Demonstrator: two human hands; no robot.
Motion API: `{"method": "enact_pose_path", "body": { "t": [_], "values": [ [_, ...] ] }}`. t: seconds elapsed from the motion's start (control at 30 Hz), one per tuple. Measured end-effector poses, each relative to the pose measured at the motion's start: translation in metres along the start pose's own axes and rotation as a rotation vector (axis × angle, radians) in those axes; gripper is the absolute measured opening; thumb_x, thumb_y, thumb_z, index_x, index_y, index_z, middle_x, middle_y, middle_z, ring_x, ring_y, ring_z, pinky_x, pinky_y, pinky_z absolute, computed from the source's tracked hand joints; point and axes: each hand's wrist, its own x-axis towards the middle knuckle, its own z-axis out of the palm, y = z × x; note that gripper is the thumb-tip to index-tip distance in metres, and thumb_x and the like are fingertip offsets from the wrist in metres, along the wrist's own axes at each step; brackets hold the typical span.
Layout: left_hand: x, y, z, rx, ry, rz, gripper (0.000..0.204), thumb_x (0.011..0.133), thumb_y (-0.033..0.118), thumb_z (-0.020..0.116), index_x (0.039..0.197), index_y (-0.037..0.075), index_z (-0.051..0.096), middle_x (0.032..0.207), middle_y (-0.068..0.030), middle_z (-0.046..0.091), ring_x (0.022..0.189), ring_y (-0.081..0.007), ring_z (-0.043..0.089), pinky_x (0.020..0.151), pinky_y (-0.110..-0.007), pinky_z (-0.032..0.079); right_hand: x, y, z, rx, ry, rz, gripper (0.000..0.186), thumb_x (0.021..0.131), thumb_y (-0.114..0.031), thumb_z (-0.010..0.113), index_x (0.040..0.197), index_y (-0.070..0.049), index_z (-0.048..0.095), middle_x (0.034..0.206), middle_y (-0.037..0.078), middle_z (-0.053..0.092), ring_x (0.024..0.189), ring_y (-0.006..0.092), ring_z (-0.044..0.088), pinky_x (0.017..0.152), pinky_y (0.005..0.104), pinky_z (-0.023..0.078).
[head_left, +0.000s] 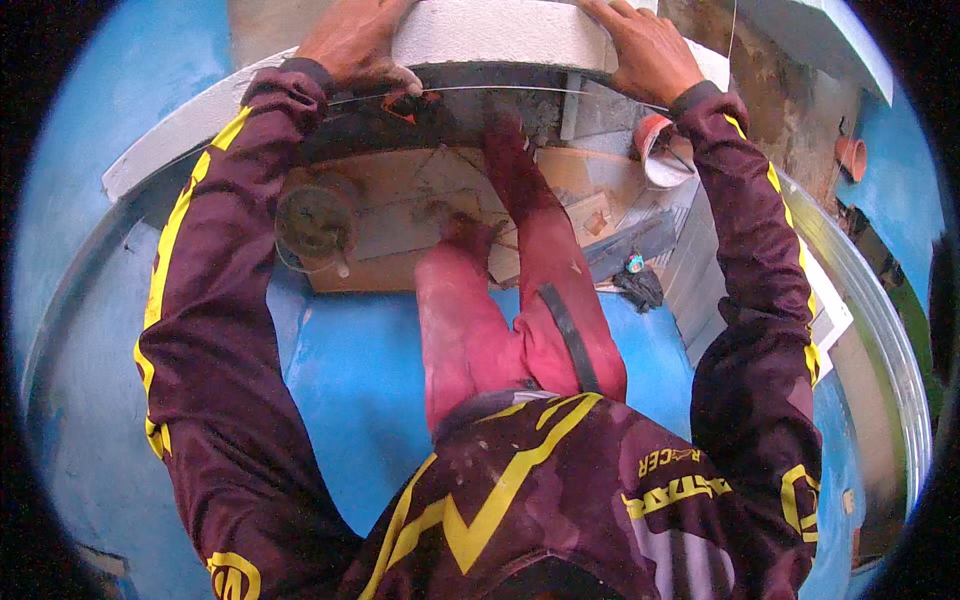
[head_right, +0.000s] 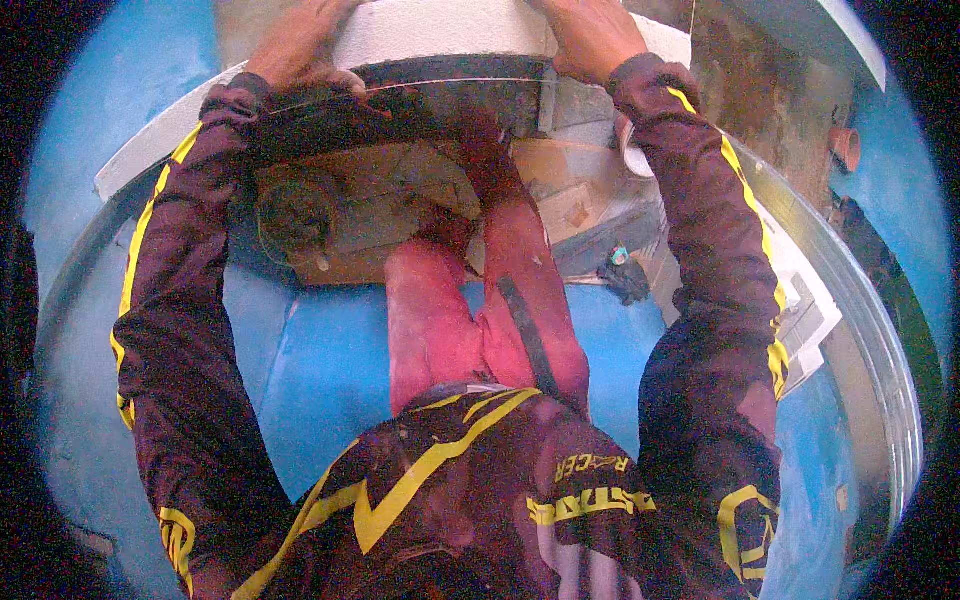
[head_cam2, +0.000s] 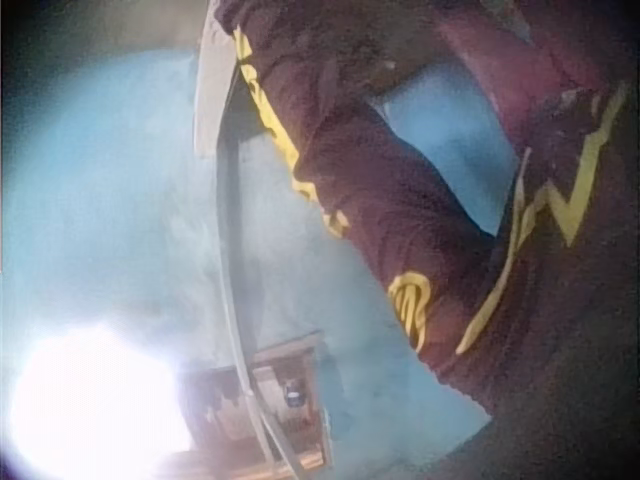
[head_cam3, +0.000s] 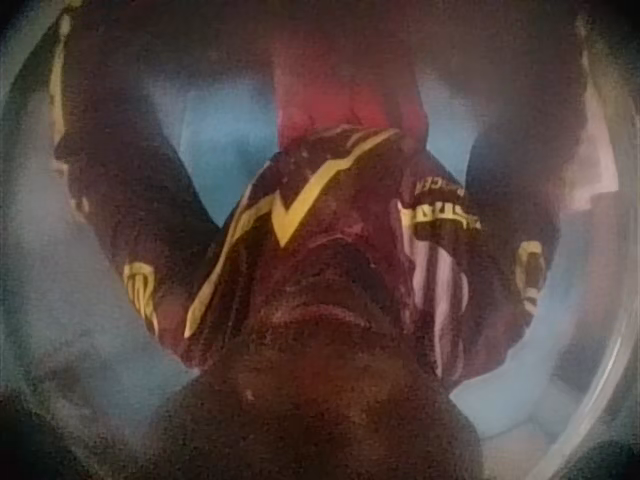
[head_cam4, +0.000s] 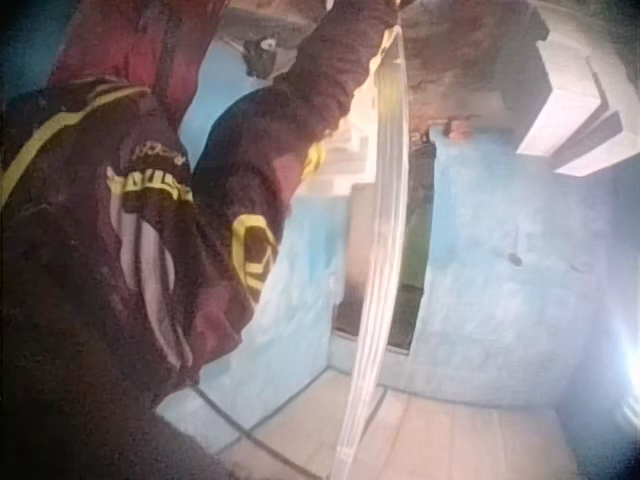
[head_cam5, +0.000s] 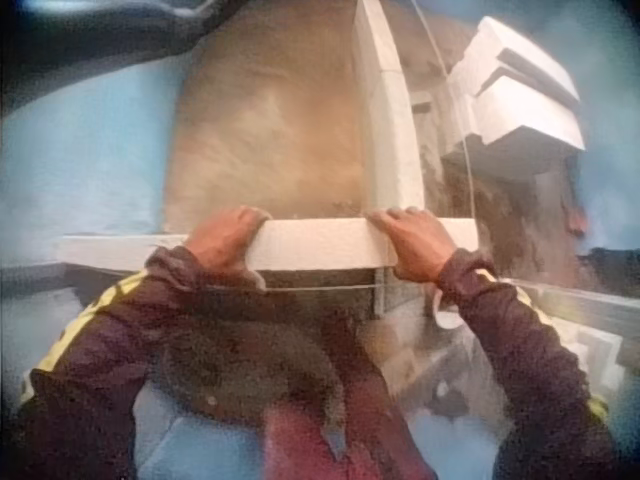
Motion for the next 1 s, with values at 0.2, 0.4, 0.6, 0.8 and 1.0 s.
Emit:
{"method": "enact_pose_path", "body": {
  "t": [0.2, 0.4, 0.6, 0.8, 1.0],
  "values": [
    [0.009, -0.003, 0.009, 0.096, 0.056, 0.125, 0.107, 0.049, 0.058, 0.091, 0.127, 0.000, 0.049, 0.113, -0.0224, 0.056, 0.107, -0.0388, 0.055, 0.091, -0.047, 0.046, -0.010, 0.002, 0.009, -0.005, -0.019, 0.045, 0.072, 0.067, -0.006, 0.075, 0.135, -0.006, 0.052, 0.110, 0.019, 0.063, 0.098, 0.0383, 0.062, 0.088, 0.0473, 0.051],
    [0.008, -0.025, 0.021, 0.206, 0.036, 0.218, 0.097, 0.065, 0.063, 0.084, 0.129, -0.001, 0.050, 0.112, -0.0188, 0.059, 0.105, -0.0326, 0.058, 0.092, -0.045, 0.047, -0.017, 0.006, 0.018, 0.045, 0.050, 0.032, 0.072, 0.067, -0.006, 0.075, 0.135, -0.007, 0.051, 0.108, 0.018, 0.064, 0.100, 0.0382, 0.062, 0.087, 0.0471, 0.051],
    [0.013, -0.044, 0.043, 0.178, 0.266, 0.378, 0.108, 0.049, 0.063, 0.086, 0.133, 0.007, 0.049, 0.121, -0.0182, 0.059, 0.114, -0.0394, 0.056, 0.097, -0.047, 0.045, -0.018, 0.009, 0.023, 0.029, 0.094, 0.016, 0.066, 0.076, -0.011, 0.072, 0.139, -0.010, 0.049, 0.114, 0.016, 0.065, 0.097, 0.0363, 0.064, 0.087, 0.0471, 0.049],
    [0.009, -0.040, 0.038, 0.047, 0.140, 0.293, 0.094, 0.065, 0.058, 0.081, 0.138, 0.009, 0.049, 0.120, -0.0182, 0.059, 0.113, -0.0385, 0.055, 0.098, -0.046, 0.044, -0.035, -0.016, 0.025, -0.008, 0.204, 0.170, 0.083, 0.069, -0.009, 0.074, 0.146, -0.015, 0.045, 0.122, 0.015, 0.062, 0.110, 0.0374, 0.062, 0.092, 0.0464, 0.050],
    [0.008, -0.059, 0.038, -0.108, -0.004, 0.062, 0.055, 0.093, 0.043, 0.064, 0.140, 0.017, 0.055, 0.128, -0.0177, 0.063, 0.120, -0.0373, 0.057, 0.102, -0.043, 0.044, -0.082, -0.047, 0.037, 0.701, 0.680, 0.112, 0.053, 0.081, -0.014, 0.069, 0.133, -0.008, 0.058, 0.122, 0.018, 0.062, 0.115, 0.0381, 0.057, 0.100, 0.0445, 0.046]
  ]
}}
